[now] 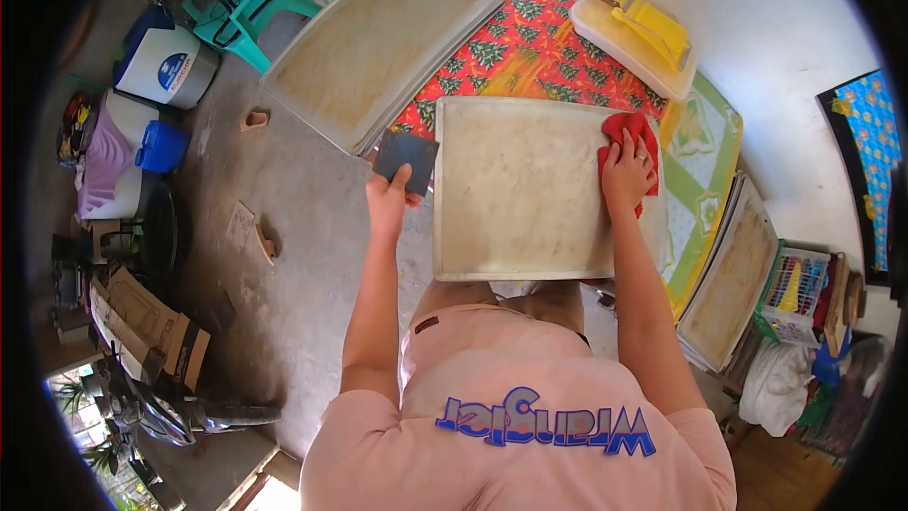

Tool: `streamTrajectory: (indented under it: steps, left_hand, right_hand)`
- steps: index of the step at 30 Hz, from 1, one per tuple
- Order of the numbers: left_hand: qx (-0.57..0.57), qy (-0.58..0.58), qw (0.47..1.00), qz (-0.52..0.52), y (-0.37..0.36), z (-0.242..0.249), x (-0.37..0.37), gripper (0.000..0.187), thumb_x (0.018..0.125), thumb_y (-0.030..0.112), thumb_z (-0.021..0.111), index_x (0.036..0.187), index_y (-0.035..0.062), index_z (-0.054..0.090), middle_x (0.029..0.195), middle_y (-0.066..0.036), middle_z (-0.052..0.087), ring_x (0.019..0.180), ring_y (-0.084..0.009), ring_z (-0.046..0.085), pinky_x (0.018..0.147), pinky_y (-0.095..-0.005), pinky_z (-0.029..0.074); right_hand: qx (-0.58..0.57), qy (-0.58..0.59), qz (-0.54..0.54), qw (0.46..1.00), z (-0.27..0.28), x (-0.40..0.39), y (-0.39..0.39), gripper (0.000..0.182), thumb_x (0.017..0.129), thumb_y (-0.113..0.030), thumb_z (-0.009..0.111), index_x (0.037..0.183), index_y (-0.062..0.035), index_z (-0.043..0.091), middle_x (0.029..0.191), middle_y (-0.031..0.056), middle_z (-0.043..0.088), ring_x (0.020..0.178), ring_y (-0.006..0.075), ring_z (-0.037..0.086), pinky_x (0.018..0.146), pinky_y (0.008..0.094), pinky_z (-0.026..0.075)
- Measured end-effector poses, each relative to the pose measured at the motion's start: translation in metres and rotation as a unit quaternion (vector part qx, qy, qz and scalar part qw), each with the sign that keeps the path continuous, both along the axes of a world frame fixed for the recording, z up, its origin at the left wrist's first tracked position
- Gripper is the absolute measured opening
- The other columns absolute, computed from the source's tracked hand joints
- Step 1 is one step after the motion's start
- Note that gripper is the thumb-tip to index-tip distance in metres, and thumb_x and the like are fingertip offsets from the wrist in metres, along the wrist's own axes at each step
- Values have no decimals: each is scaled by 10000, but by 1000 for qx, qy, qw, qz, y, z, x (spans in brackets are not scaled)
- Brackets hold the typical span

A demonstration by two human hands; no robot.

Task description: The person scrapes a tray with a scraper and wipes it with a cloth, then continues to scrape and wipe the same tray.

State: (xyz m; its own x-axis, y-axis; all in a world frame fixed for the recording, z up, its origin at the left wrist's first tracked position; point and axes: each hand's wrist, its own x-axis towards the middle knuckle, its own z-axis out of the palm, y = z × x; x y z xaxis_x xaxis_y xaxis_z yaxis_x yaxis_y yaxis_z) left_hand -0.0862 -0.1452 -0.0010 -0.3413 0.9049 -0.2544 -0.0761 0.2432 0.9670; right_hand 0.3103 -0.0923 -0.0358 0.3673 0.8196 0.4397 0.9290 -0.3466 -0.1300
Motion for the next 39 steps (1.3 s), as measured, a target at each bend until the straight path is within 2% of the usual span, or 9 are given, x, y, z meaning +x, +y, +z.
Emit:
streamTrajectory:
  steps: [7,14,25,27,30,33,39]
  left_hand:
    - [-46,19,998,-33,-82,2,-3,261,933,187,650,848,-59,627,635,-73,623,469,-128,592,401,-272,485]
    - [-60,61,994,-67,-119,11,-16,283,931,221,668,837,-44,635,634,-50,615,488,-105,584,432,-259,491]
    - [-78,84,989,-97,-122,19,-25,278,937,236,667,805,-7,645,619,-17,596,493,-78,551,444,-242,462]
    - [-81,81,989,-97,-122,19,-25,279,938,235,666,798,-6,647,611,-13,589,493,-76,551,443,-241,457]
    - [-79,80,990,-80,-121,21,-24,278,936,239,669,801,-3,649,604,-11,584,493,-76,548,444,-241,457]
    - [-86,96,985,-113,-121,15,-31,277,936,250,668,823,-2,651,625,-12,593,497,-78,548,444,-244,458]
    - [-69,116,987,-88,-109,9,-33,276,941,257,659,853,-5,651,651,-14,605,512,-84,564,456,-250,479]
  right_hand:
    - [-3,5,1,1000,-2,0,-1,399,937,-378,532,1318,-268,572,1386,49,544,1226,278,503,1004,526,352]
    - [1,7,2,1000,-5,3,0,399,942,-395,522,1326,-295,568,1395,42,540,1229,273,503,997,512,352]
    - [7,9,4,1000,-5,3,-1,391,942,-403,523,1318,-305,575,1381,40,553,1232,266,505,991,494,360]
    - [-13,26,1,1000,-3,3,-2,401,956,-409,505,1339,-302,558,1413,26,524,1260,279,481,1024,489,334]
    - [-2,21,4,1000,-4,3,-2,397,949,-408,512,1327,-301,568,1398,33,538,1247,274,492,1015,490,342]
    - [5,16,5,1000,-6,4,-2,396,941,-409,521,1317,-298,577,1386,40,549,1235,268,502,1005,496,350]
    - [7,22,9,1000,-7,5,-1,404,938,-411,520,1319,-290,576,1392,40,543,1236,272,500,1008,507,345]
